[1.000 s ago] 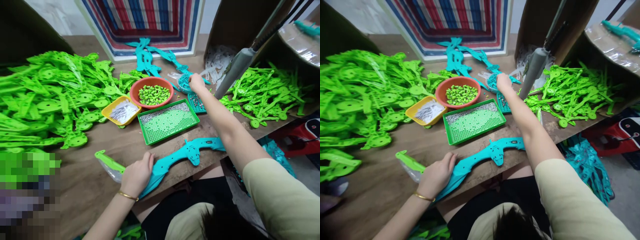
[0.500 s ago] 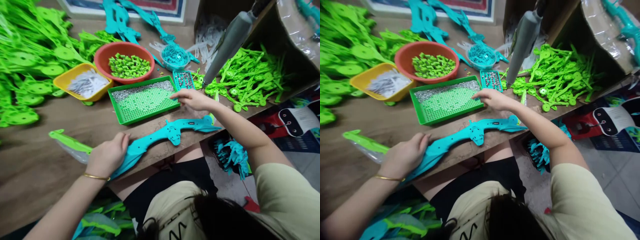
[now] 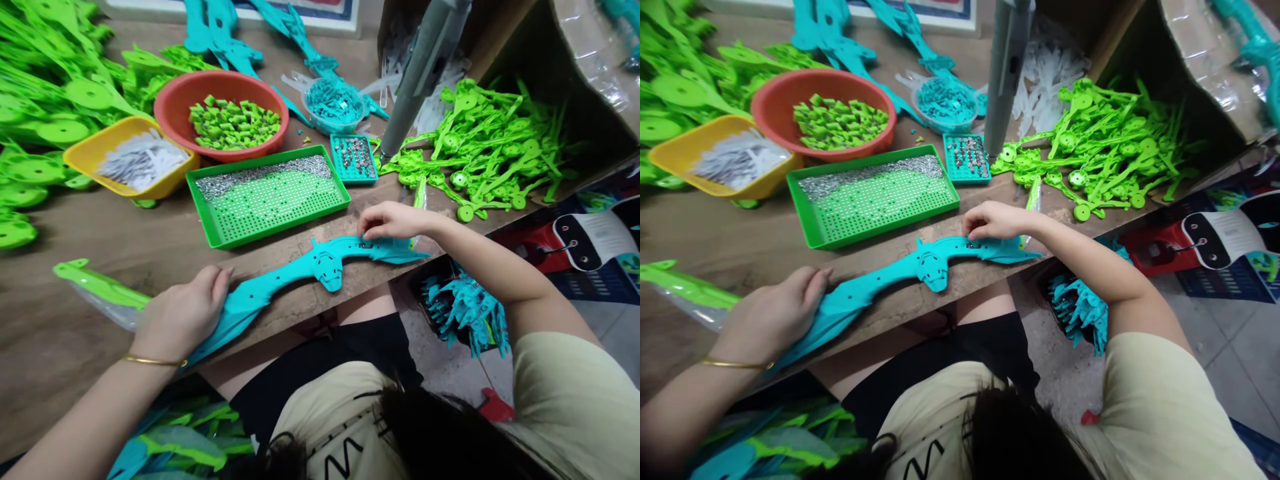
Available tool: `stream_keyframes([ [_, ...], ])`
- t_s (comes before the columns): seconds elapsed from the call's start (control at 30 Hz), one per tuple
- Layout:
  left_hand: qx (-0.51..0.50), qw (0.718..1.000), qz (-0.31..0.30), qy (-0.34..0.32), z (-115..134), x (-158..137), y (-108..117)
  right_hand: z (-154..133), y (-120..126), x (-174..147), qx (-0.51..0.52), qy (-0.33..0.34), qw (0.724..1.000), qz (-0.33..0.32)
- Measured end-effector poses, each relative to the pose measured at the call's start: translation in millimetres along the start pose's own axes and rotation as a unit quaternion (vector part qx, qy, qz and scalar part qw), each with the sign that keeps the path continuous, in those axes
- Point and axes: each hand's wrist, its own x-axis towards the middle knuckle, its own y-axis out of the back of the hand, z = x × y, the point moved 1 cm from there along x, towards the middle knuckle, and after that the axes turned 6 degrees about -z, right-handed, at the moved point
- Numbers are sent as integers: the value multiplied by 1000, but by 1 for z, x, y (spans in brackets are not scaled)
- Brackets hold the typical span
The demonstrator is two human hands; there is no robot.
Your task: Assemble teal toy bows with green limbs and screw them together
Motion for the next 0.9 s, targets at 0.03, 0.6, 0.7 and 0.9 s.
stream_keyframes([
  [0.03,-3,1000,3,1,0,0,0,-3,1,2,-43,17,999,-15],
  [0.6,22,997,53,44,7,-9,-5,10,-14,14,36,-48,994,-92],
  [0.7,24,996,60,55,7,-9,-7,10,-17,18,56,-76,993,-70],
  [0.9,15,997,69,41,8,-14,-6,1,-18,18,23,-123,991,-53],
])
